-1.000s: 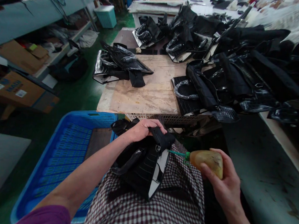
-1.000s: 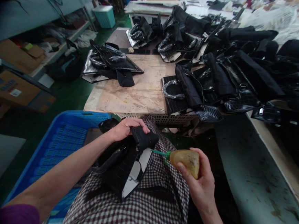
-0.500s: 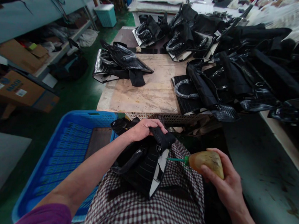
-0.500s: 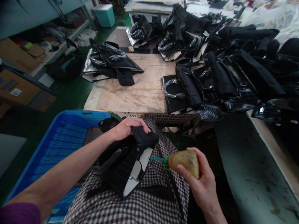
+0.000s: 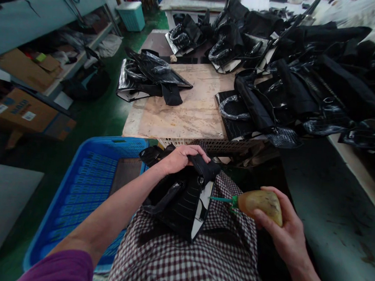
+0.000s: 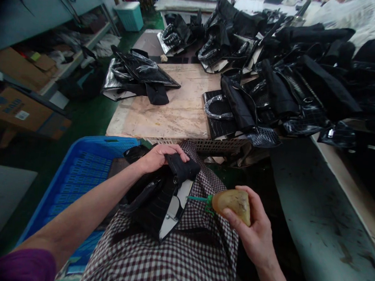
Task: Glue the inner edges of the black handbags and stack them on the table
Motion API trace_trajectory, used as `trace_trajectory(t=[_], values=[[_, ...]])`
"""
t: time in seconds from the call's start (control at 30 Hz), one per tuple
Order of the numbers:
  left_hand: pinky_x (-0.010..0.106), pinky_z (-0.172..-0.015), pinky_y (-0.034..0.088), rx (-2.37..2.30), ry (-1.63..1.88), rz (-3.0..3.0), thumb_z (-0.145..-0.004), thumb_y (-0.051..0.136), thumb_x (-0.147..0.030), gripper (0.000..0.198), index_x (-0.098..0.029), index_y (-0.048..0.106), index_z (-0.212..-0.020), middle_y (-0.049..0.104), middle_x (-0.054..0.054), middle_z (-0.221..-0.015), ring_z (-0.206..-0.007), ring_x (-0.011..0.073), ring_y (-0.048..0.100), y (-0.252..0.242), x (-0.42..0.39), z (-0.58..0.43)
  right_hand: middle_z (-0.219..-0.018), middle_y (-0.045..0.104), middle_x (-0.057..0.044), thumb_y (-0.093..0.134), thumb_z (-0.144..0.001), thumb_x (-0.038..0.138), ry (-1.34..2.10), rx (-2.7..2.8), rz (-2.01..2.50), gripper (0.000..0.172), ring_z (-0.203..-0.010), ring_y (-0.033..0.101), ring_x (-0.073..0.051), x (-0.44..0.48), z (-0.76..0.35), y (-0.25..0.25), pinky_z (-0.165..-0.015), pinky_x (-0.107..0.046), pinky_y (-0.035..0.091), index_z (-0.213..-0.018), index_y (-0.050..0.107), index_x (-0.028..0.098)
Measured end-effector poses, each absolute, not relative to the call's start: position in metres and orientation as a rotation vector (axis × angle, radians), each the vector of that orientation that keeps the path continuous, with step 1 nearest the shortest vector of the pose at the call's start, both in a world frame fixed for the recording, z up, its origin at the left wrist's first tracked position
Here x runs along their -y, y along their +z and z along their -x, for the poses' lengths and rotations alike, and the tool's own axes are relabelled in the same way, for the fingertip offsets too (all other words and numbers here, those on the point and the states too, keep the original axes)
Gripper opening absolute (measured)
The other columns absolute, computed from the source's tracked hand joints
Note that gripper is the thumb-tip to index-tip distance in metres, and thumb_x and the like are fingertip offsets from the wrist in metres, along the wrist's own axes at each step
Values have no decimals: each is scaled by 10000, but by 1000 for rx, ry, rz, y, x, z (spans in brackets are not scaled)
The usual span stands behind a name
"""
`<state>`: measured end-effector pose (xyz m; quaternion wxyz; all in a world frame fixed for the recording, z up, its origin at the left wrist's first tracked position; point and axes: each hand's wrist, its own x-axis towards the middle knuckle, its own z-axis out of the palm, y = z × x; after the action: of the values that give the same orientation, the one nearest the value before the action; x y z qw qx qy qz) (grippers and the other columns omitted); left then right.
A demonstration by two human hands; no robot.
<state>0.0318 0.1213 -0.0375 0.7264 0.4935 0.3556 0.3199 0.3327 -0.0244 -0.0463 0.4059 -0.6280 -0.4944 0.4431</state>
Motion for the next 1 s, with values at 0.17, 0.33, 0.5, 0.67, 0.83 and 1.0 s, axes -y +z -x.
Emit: trace_trajectory(t=[0.17, 0.33, 0.5, 0.67, 0.83, 1.0], values=[[352, -862, 544, -796, 727, -1081, -738, 532, -81, 221, -112, 739, -808, 737, 88, -907, -940, 211, 684, -40, -119, -33, -1017, 646, -28, 775, -755, 434, 1240, 1294, 1538, 529, -817, 638, -219, 30, -331, -42, -668, -268, 564, -1213, 563, 275], [342, -851, 550, -810, 726, -1079, -737, 502, -71, 248, -114, 736, -808, 737, 85, -903, -949, 204, 680, -37, -118, -35, -967, 650, -23, 765, -764, 436, 1356, 1271, 1525, 526, -806, 641, -232, 36, -331, -39, -589, -260, 540, -1215, 548, 272], [347, -861, 549, -816, 727, -1082, -714, 510, -72, 249, -116, 736, -810, 737, 84, -916, -962, 209, 679, -37, -118, -33, -976, 642, -30, 768, -753, 446, 1331, 1199, 1553, 542, -798, 636, -239, 38, -333, -46, -564, -266, 534, -1222, 560, 269], [354, -852, 553, -827, 730, -1080, -727, 506, -98, 245, -116, 739, -803, 736, 90, -928, -953, 210, 679, -40, -119, -32, -991, 640, -22, 783, -737, 441, 1151, 1198, 1601, 536, -783, 629, -210, 41, -332, -49, -583, -235, 540, -1205, 577, 280], [343, -864, 544, -830, 727, -1096, -674, 522, -63, 261, -116, 740, -809, 734, 85, -932, -974, 210, 674, -39, -118, -32, -994, 649, -21, 792, -729, 429, 1226, 1218, 1558, 525, -785, 642, -211, 44, -332, -46, -594, -230, 552, -1191, 592, 278], [343, -860, 543, -838, 739, -1102, -763, 518, -152, 234, -121, 743, -819, 725, 95, -955, -951, 206, 676, -39, -119, -30, -1029, 653, -40, 762, -751, 462, 1178, 1196, 1602, 533, -827, 646, -226, 40, -334, -55, -651, -251, 566, -1212, 584, 262]])
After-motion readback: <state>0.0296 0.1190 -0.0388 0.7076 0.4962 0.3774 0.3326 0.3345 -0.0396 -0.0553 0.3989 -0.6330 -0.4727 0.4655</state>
